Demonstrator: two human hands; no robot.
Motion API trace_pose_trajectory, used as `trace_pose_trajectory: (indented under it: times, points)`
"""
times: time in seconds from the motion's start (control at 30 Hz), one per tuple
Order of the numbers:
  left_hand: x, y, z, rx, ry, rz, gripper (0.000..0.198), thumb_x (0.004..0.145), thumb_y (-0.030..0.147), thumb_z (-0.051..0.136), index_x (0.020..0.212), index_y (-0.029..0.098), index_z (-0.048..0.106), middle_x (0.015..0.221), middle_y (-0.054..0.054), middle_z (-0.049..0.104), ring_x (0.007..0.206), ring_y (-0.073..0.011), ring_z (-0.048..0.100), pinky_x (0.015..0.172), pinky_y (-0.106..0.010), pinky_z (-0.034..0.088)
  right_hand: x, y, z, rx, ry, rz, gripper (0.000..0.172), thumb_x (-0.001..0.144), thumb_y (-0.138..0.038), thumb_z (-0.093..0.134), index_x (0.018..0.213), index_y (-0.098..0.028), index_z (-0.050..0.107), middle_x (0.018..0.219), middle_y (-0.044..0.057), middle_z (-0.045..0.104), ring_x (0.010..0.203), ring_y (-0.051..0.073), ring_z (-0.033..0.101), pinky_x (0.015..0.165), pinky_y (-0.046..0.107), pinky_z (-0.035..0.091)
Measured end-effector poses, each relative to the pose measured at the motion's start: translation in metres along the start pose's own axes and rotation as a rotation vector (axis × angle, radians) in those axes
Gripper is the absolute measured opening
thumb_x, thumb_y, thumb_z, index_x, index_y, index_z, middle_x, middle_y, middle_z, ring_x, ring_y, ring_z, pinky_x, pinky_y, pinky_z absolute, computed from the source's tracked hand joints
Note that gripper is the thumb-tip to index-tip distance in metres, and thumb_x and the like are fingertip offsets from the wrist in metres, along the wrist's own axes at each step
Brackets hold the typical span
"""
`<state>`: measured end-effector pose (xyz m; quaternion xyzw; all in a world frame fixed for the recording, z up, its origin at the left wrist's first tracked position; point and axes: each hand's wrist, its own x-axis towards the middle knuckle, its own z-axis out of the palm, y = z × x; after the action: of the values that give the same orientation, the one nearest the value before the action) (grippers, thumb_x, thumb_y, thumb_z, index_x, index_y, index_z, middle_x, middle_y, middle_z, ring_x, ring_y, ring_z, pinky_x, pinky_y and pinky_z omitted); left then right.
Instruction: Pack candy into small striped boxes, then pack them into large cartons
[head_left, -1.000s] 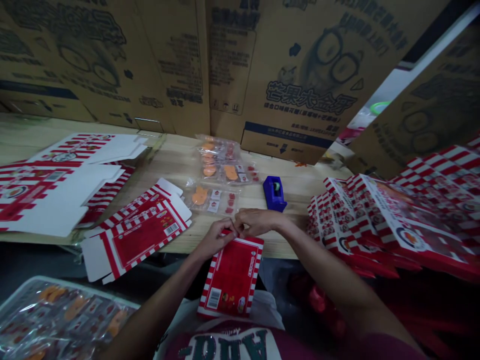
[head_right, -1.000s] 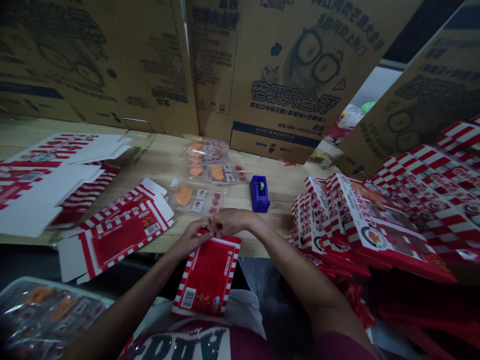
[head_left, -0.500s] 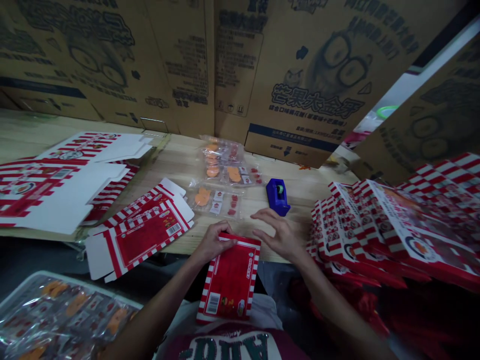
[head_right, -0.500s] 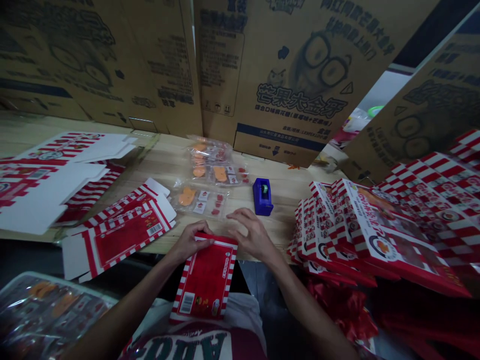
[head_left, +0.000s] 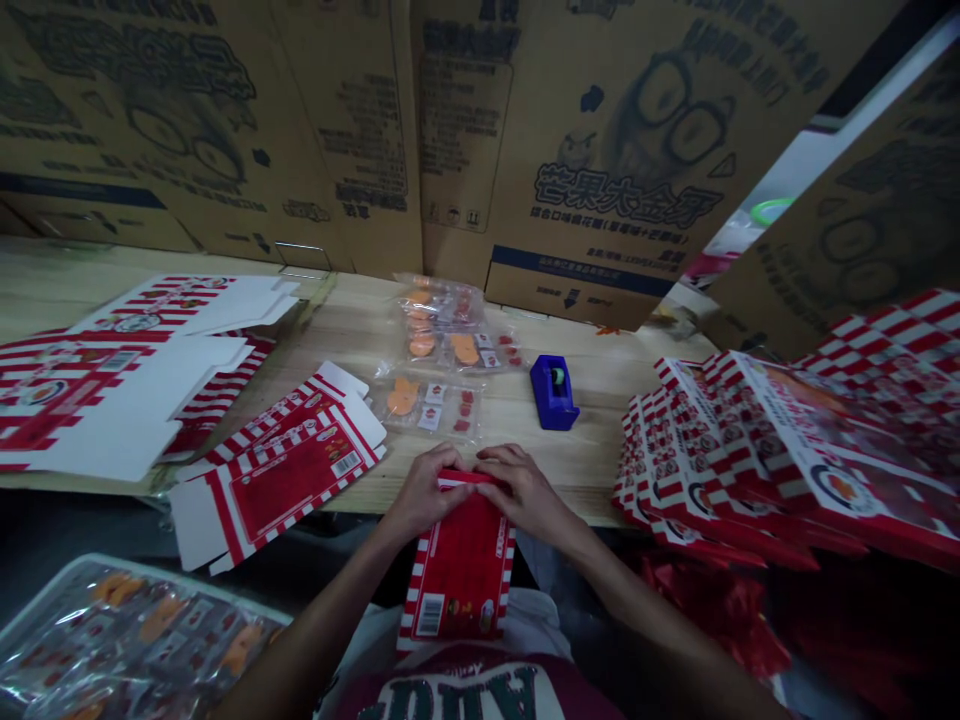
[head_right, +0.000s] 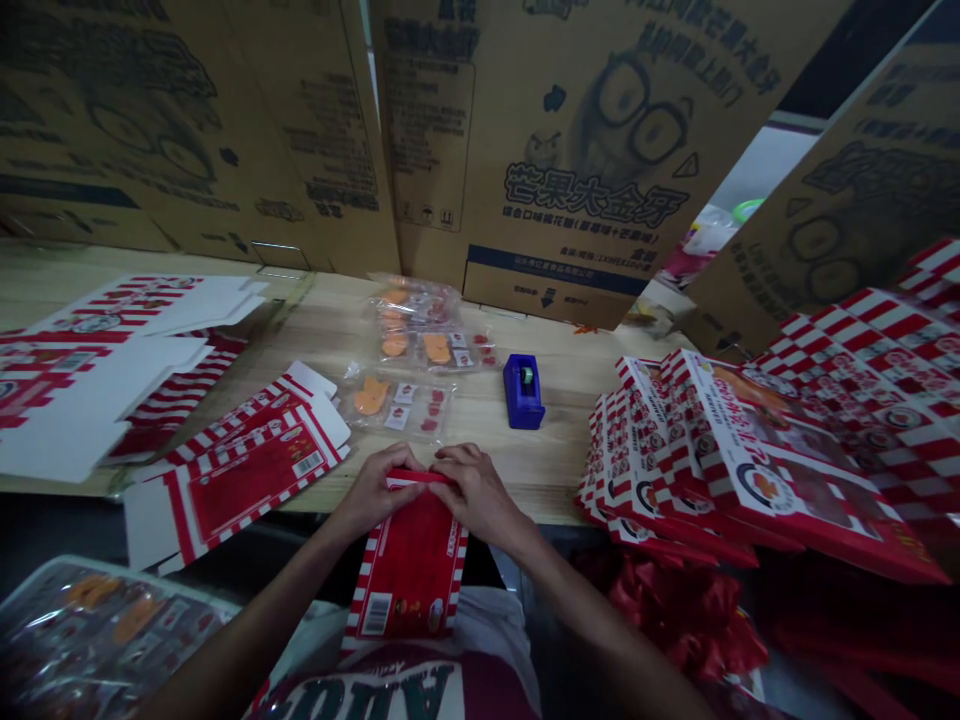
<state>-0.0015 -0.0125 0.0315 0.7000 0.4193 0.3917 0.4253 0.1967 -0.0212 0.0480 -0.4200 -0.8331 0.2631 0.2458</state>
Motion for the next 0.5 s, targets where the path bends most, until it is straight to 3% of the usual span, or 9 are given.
trace_pose_trajectory:
  times: [0.17,0.27,0.37,0.43,0.5]
  points:
    - [-0.006,0.018,0.002,0.045,0.009,0.050,0.006,0.075,0.020,0.065,0.074,0.017,0.060,0.074,-0.001,0.056,0.072,-0.0163,0.054,0.066,-0.027,0.040,0.034,-0.008,-0.028,-0.125,-0.398,-0.010,0.012,0.080,-0.028,0.071,0.084,-0.017,0.070,0.081,0.005,0.066,0.079,0.019,0.056,0.070,0.028,0.039]
    - [-0.009,0.025,-0.005,-0.032,-0.024,0.045,0.015,0.078,0.029,0.066,0.087,0.018,0.062,0.085,-0.003,0.060,0.080,-0.0183,0.058,0.072,-0.029,0.045,0.050,-0.018,-0.040,-0.117,-0.527,0.030,0.016,0.071,-0.029,0.077,0.076,-0.017,0.069,0.067,0.000,0.062,0.064,0.015,0.052,0.057,0.024,0.031]
    - [-0.019,0.015,-0.033,-0.099,0.014,0.028,0.039,0.082,0.040,0.063,0.115,0.021,0.055,0.112,-0.008,0.062,0.104,-0.0237,0.060,0.088,-0.034,0.047,0.050,-0.036,-0.057,-0.067,-0.440,0.005,0.017,0.072,-0.030,0.077,0.067,-0.018,0.065,0.063,-0.002,0.059,0.057,0.012,0.049,0.053,0.024,0.029]
    - [-0.031,0.000,-0.061,0.026,0.104,0.012,0.050,0.082,0.048,0.060,0.123,0.022,0.051,0.122,-0.011,0.059,0.115,-0.0276,0.056,0.096,-0.040,0.045,0.033,-0.053,-0.078,-0.071,-0.266,-0.019,0.018,0.075,-0.031,0.074,0.068,-0.018,0.064,0.067,-0.001,0.061,0.060,0.013,0.052,0.054,0.024,0.032]
    - [-0.041,-0.020,-0.093,0.293,0.212,-0.039,0.058,0.073,0.053,0.068,0.120,0.021,0.052,0.117,-0.011,0.062,0.109,-0.0308,0.059,0.090,-0.044,0.048,0.007,-0.073,-0.102,-0.084,-0.033,-0.047,0.013,0.079,-0.030,0.071,0.077,-0.019,0.064,0.075,0.002,0.063,0.067,0.015,0.056,0.058,0.025,0.038]
